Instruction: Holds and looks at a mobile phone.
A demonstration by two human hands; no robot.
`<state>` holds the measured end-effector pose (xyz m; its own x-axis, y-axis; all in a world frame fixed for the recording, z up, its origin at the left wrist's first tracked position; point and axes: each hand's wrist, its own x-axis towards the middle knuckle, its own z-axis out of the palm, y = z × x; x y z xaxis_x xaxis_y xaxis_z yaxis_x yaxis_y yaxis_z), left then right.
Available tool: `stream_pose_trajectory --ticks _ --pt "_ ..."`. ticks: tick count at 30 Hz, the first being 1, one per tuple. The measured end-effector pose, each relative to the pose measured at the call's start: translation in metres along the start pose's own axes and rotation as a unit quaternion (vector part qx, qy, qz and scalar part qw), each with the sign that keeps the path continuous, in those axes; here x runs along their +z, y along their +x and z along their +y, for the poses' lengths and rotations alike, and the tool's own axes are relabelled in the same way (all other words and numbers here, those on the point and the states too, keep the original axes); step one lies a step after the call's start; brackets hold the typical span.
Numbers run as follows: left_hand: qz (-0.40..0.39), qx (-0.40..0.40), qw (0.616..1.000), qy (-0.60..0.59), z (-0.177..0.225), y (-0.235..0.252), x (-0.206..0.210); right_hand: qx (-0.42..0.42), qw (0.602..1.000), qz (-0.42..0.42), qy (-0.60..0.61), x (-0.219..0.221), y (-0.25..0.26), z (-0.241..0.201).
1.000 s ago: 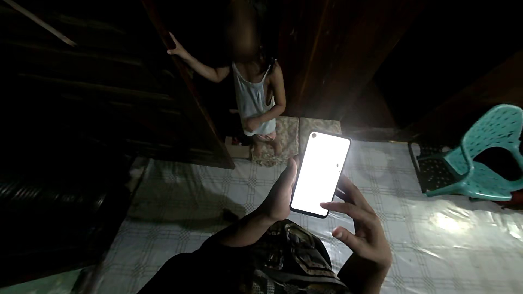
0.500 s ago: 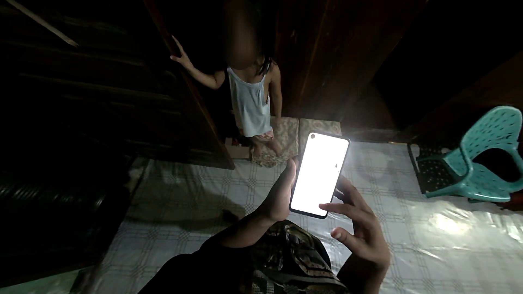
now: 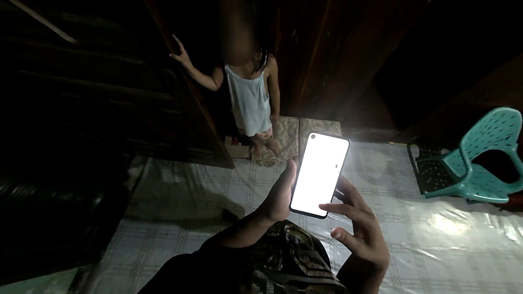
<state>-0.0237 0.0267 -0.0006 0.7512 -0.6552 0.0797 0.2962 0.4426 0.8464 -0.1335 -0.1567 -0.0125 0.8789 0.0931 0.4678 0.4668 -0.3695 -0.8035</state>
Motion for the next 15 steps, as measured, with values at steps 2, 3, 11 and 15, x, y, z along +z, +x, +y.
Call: stream_pose_trajectory --ticks 2,3,11,15 --pt "0.0 -0.002 1.0 0.003 -0.0001 0.0004 -0.0001 0.0 1.0 0.002 0.0 0.0001 -0.0003 0.0004" --pt "-0.001 -0.003 1.0 0.003 -0.0003 0.0007 -0.0001 0.0 1.0 0.002 0.0 -0.0001 -0.0005 0.0006" --pt "-0.007 -0.005 1.0 -0.01 -0.0017 0.0039 0.0007 -0.002 1.0 0.006 0.001 -0.0018 -0.0003 0.0025" --pt "-0.011 -0.002 1.0 -0.01 -0.0024 0.006 0.0009 0.0 1.0 0.006 0.003 -0.003 -0.0004 0.0034"
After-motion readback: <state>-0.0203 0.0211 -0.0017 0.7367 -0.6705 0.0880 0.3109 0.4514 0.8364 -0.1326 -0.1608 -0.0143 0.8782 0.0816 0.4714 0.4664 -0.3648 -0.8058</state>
